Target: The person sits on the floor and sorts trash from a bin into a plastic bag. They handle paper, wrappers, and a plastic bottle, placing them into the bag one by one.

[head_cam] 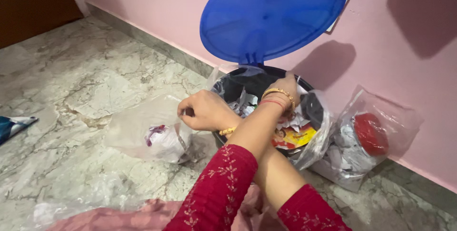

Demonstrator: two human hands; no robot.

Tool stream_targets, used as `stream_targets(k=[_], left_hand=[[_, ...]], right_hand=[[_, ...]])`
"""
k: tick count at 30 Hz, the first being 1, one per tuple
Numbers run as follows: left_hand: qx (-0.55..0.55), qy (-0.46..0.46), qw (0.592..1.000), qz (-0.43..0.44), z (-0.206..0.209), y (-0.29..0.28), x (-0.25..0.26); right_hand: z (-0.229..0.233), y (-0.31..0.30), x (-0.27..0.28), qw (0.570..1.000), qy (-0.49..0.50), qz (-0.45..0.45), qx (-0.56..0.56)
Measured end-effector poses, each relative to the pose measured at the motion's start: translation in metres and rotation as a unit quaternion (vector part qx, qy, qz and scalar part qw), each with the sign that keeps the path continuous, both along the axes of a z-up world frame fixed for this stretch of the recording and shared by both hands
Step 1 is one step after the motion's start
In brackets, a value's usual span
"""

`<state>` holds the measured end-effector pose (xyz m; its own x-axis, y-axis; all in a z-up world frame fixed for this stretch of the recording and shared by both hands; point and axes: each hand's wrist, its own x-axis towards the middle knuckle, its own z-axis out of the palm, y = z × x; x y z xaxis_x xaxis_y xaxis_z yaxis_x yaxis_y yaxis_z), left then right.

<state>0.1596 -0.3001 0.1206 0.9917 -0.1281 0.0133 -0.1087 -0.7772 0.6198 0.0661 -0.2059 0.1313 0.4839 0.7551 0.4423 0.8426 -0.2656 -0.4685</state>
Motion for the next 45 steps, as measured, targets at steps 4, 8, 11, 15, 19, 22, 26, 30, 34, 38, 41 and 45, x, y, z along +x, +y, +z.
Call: stream_targets(k=[4,8,11,15,19,22,26,30,34,38,41,45], left_hand=[[-0.031,-0.016,0.999,0.017,-0.011,-0.002,0.010],[-0.090,-0.010,0.995,0.037,-0.016,-0.001,0.018],[-0.141,-0.034,0.988,0.056,-0.018,-0.001,0.024],[-0.230,-0.097,0.965,0.084,-0.015,0.002,0.024],[-0.239,-0.190,0.948,0.095,-0.009,0.007,0.017],[-0.263,-0.276,0.920,0.090,-0.006,0.014,0.015],[-0.279,-0.367,0.882,0.093,-0.009,0.030,0.020],[-0.275,-0.385,0.873,0.114,-0.013,0.048,0.020],[-0.331,-0.293,0.885,0.144,-0.003,0.062,0.010],[-0.420,-0.214,0.872,0.129,0.011,0.090,-0.013],[-0.465,-0.238,0.849,0.077,0.026,0.125,-0.032],[-0.497,-0.193,0.843,0.065,0.046,0.188,-0.072]], right_hand=[[-0.001,0.001,-0.001,1.000,0.003,-0.007,0.000],[0.000,0.002,-0.002,1.000,0.001,-0.006,-0.003],[0.000,0.001,-0.001,1.000,-0.002,-0.007,-0.001],[0.001,0.002,-0.001,1.000,0.013,-0.007,-0.005],[0.000,0.002,-0.002,1.000,0.009,-0.009,-0.007],[0.000,0.002,-0.003,1.000,0.001,-0.016,-0.017],[0.002,0.003,-0.003,0.999,0.002,-0.018,-0.030],[0.001,0.004,-0.002,0.999,0.020,-0.016,-0.047],[-0.008,0.005,0.009,0.999,0.008,-0.009,-0.052],[-0.024,0.013,0.025,0.999,0.015,-0.031,-0.041],[-0.035,0.011,0.031,1.000,0.013,-0.026,-0.007],[-0.034,-0.004,0.028,0.999,-0.006,-0.007,0.050]])
